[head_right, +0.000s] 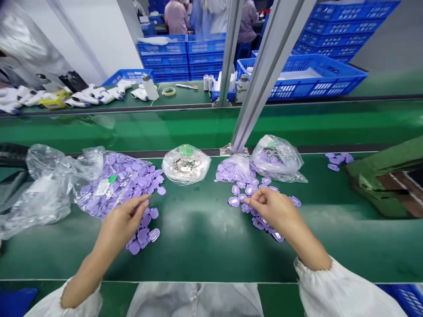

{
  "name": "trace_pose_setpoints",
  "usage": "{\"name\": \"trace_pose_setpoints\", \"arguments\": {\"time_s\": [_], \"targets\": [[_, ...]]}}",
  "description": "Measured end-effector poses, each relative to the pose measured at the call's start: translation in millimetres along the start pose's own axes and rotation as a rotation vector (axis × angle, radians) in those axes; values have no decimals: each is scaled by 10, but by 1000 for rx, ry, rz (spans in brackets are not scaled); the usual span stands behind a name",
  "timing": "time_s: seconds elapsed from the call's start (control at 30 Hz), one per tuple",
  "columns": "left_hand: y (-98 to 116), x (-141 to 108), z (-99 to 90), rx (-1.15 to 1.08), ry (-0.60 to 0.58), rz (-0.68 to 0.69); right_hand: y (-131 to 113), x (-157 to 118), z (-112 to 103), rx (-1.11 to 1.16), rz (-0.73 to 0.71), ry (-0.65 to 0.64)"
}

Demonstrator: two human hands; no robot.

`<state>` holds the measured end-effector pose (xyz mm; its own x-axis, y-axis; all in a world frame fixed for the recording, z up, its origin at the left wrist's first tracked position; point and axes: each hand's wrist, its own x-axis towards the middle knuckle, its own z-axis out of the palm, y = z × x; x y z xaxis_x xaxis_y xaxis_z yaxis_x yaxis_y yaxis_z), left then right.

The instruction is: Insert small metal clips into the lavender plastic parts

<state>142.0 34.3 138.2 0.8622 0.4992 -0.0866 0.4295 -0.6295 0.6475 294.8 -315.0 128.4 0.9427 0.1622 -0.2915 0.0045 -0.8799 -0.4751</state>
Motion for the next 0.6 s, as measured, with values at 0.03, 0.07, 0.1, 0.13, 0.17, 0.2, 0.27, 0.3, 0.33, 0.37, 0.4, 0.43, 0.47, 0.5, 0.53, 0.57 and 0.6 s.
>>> {"name": "trace_pose_setpoints", "arguments": {"time_s": [0.03,0.07,0.1,0.13,0.17,0.2,0.27,0.3,0.33,0.37,0.4,0.43,0.47,0.5,0.53,0.57,0.6], "targets": [[-33,82,-83,185,65,17,-101,27,11,-22,-50,47],[-49,167,-143,375,104,45,-250,58,48,-24,-115,78],[-46,250,-178,538,120,77,-438,96,108,-17,-191,98],[-29,328,-190,640,122,98,-650,146,184,-13,-280,102],[0,400,-183,709,110,120,-871,208,272,-15,-375,109],[34,462,-162,763,88,143,-1085,281,366,-44,-452,116],[96,552,-103,841,38,183,-1436,446,546,-144,-476,101],[113,579,-77,859,18,191,-1555,525,624,-184,-460,69],[118,596,-60,859,9,191,-1634,595,691,-195,-458,50],[109,602,-54,840,5,186,-1675,651,745,-191,-456,36],[87,601,-61,804,7,180,-1686,691,788,-170,-461,33],[55,593,-81,758,14,177,-1676,713,819,-139,-472,39],[20,579,-111,704,27,179,-1652,722,839,-105,-479,48],[-15,562,-148,649,50,189,-1624,722,850,-71,-483,57],[-42,540,-186,598,90,201,-1596,718,853,-38,-483,66],[-57,512,-217,546,144,208,-1572,718,848,-19,-481,78],[-58,478,-234,479,204,197,-1553,725,839,11,-471,89]]}}
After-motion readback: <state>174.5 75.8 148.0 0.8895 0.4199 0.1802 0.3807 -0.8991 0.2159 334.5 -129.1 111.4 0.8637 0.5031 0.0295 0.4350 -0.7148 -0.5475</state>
